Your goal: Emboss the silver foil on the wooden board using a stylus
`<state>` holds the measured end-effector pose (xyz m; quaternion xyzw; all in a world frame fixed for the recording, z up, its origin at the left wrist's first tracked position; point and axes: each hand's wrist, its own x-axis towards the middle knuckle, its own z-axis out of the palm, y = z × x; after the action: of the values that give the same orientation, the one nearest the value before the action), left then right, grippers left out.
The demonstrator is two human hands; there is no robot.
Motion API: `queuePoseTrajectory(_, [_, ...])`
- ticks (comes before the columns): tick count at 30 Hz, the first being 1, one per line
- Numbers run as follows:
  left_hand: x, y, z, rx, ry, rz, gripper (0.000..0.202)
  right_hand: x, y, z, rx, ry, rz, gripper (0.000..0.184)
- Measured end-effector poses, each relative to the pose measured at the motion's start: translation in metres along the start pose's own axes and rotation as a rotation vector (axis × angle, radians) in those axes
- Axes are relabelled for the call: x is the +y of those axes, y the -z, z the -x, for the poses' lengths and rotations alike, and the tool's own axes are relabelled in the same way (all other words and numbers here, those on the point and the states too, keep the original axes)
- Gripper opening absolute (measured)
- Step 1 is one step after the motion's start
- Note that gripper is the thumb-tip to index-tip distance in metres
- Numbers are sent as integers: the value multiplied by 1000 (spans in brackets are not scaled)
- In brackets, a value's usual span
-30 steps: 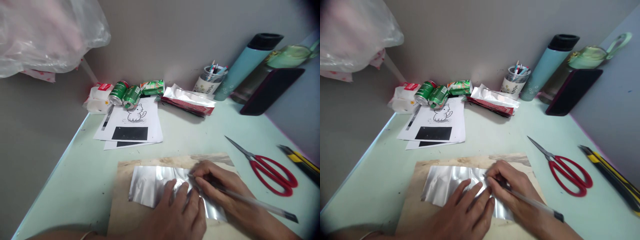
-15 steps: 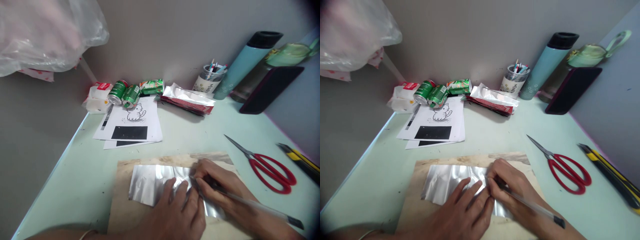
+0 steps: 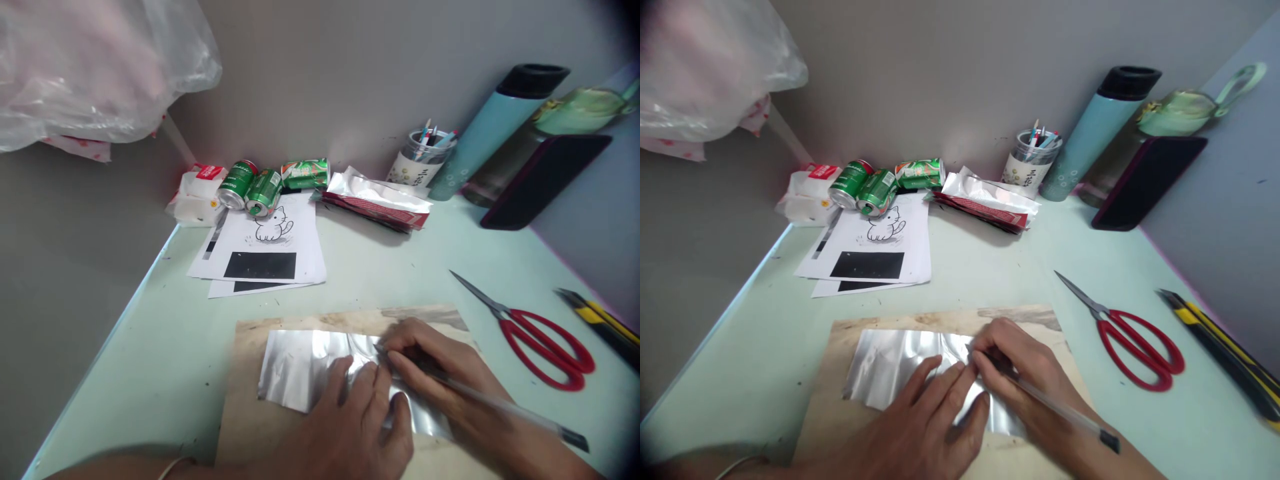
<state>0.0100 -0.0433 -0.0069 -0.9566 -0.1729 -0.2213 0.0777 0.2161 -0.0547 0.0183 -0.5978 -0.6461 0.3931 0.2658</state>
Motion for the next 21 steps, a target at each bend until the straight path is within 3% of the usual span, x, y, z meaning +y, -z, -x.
queuePoseTrajectory(9, [0, 0, 2, 8, -8, -11, 22, -4, 4, -1, -21, 80, 103, 24])
queuePoseTrajectory(21, [3, -6, 0, 94, 36, 12, 17, 4, 3, -1, -12, -22, -60, 22])
